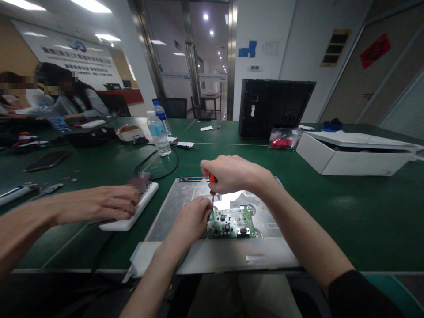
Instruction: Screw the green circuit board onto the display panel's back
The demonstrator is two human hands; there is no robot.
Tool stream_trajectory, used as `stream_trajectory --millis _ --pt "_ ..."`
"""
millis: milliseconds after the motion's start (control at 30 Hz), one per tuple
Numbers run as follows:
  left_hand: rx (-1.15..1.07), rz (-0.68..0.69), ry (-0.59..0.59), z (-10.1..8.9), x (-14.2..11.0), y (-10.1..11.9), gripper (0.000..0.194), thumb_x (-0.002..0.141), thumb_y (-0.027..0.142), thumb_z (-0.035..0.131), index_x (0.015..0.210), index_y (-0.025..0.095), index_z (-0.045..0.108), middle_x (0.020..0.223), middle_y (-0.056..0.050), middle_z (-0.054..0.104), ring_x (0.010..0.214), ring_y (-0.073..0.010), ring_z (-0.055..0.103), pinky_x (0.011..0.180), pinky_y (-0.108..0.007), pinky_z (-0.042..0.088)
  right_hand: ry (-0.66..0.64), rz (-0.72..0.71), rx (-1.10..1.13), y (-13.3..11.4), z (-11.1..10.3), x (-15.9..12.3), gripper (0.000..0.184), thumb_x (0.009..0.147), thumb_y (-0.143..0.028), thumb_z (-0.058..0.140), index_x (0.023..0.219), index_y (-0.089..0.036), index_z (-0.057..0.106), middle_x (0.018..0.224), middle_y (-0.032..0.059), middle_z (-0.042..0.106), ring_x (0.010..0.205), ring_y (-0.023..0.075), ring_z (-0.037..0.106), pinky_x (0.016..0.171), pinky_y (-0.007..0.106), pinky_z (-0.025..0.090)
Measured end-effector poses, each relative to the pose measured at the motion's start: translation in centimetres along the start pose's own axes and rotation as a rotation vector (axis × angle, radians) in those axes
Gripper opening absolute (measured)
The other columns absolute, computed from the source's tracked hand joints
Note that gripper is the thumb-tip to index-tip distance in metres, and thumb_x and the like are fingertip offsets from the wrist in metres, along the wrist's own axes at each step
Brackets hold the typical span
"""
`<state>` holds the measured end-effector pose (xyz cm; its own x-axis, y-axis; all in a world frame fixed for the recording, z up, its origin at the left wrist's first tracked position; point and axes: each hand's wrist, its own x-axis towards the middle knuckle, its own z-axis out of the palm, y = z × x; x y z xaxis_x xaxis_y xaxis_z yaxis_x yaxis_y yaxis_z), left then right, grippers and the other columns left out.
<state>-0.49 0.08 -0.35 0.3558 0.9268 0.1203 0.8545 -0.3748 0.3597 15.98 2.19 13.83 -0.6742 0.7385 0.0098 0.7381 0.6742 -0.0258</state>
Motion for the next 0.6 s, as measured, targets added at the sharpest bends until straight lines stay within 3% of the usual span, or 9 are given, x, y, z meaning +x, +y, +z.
stream_trajectory --millis 133,267,333,500,600 --pt "0.006 -0.009 -0.009 -0.04 -0.03 -0.08 0.014 0.087 0.010 0.048 0.081 0.019 0.057 0.086 -0.005 0.063 0.080 -0.0206 0.060 0.071 -0.031 0.041 0.009 0.002 0.006 0.10 0.00 0.01 0.029 0.080 -0.025 0.059 0.109 -0.018 0.059 0.096 0.0100 0.071 0.077 0.0204 0.063 0.055 0.027 0.032" --pt "-0.012 0.013 0.000 0.09 -0.01 -0.27 0.014 0.087 0.012 0.048 0.081 0.019 0.057 0.089 -0.005 0.064 0.083 -0.0211 0.060 0.072 -0.031 0.042 0.026 0.032 0.006 0.12 0.00 0.25 0.038 0.085 -0.050 0.062 0.104 -0.017 0.064 0.090 0.0095 0.071 0.080 0.0221 0.064 0.060 0.027 0.036" --pt "-0.007 0.009 0.002 0.10 0.00 -0.28 0.013 0.087 0.012 0.048 0.081 0.020 0.057 0.089 -0.005 0.064 0.083 -0.0211 0.061 0.072 -0.030 0.042 0.027 0.059 -0.003 0.03 -0.05 0.37 0.039 0.089 -0.055 0.057 0.097 -0.017 0.066 0.086 0.0094 0.071 0.081 0.0221 0.064 0.063 0.028 0.037" --pt "0.007 -0.006 -0.004 0.10 0.06 -0.16 0.014 0.087 0.011 0.048 0.081 0.019 0.058 0.086 -0.005 0.064 0.079 -0.0209 0.060 0.071 -0.031 0.041 0.046 0.012 -0.012 -0.04 -0.04 0.27 0.024 0.090 -0.035 0.055 0.104 -0.018 0.064 0.091 0.0097 0.071 0.078 0.0206 0.063 0.060 0.027 0.034" --pt "-0.009 -0.005 0.004 0.17 0.10 -0.18 0.015 0.086 0.010 0.049 0.081 0.020 0.059 0.085 -0.004 0.064 0.079 -0.0202 0.060 0.070 -0.030 0.041 0.031 -0.036 0.000 0.12 0.06 0.10 0.029 0.083 -0.026 0.059 0.111 -0.018 0.059 0.095 0.0093 0.070 0.077 0.0196 0.062 0.057 0.026 0.032"
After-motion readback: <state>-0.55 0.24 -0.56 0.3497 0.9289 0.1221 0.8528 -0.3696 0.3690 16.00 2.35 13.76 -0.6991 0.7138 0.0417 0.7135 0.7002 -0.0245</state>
